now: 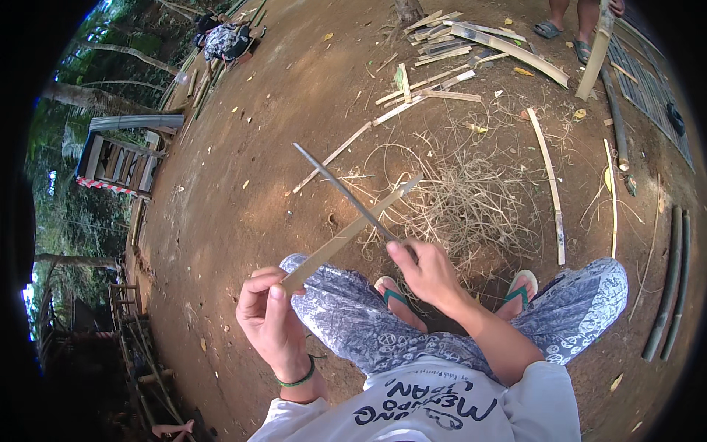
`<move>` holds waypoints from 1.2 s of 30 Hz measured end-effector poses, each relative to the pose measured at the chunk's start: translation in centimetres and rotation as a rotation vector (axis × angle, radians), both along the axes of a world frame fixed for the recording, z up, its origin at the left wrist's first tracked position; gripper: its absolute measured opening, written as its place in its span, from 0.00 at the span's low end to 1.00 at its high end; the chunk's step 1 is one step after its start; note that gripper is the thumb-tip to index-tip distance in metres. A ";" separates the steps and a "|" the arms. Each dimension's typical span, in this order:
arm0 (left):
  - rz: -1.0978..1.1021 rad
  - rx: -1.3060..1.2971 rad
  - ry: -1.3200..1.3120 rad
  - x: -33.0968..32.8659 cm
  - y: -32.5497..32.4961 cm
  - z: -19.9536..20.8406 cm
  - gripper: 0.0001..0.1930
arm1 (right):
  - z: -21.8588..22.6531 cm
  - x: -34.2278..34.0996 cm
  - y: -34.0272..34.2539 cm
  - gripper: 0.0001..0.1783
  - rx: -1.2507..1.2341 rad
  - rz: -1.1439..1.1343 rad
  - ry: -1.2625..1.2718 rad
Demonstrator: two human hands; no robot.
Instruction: The person sits on the ground and uses a machete to split long bamboo poles into thin strips. They repeatedly strike the bamboo with the blade to separate the material, creating a pile of finished strips on the ground.
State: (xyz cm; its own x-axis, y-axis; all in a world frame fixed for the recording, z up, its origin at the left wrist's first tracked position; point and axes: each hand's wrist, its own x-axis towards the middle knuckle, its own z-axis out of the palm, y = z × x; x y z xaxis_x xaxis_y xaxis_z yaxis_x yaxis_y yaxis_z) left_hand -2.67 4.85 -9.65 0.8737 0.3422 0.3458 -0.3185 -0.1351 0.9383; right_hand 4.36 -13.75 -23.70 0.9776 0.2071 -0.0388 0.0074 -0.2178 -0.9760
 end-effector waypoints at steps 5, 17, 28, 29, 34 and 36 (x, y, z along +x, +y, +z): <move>-0.054 -0.147 -0.046 -0.6 -1.9 -1.3 0.06 | 8.7 -4.9 -0.7 0.26 0.204 0.226 -0.144; -0.003 -0.144 0.017 -2.0 -3.0 -1.6 0.06 | 11.3 -6.1 -1.7 0.26 0.105 0.317 -0.268; 0.000 0.032 -0.051 -2.0 -3.3 -0.8 0.03 | 10.5 -6.0 -1.6 0.32 0.108 0.307 -0.221; 0.011 0.057 -0.068 -2.2 -3.0 -1.3 0.03 | 10.0 -6.1 -1.5 0.35 0.118 0.288 -0.205; 0.049 0.098 -0.140 -2.2 -2.4 -1.9 0.05 | 8.6 -6.1 -0.9 0.35 0.093 0.223 -0.231; 0.061 0.073 -0.131 -2.1 -2.5 -1.8 0.05 | 8.7 -6.3 -0.9 0.34 0.058 0.222 -0.259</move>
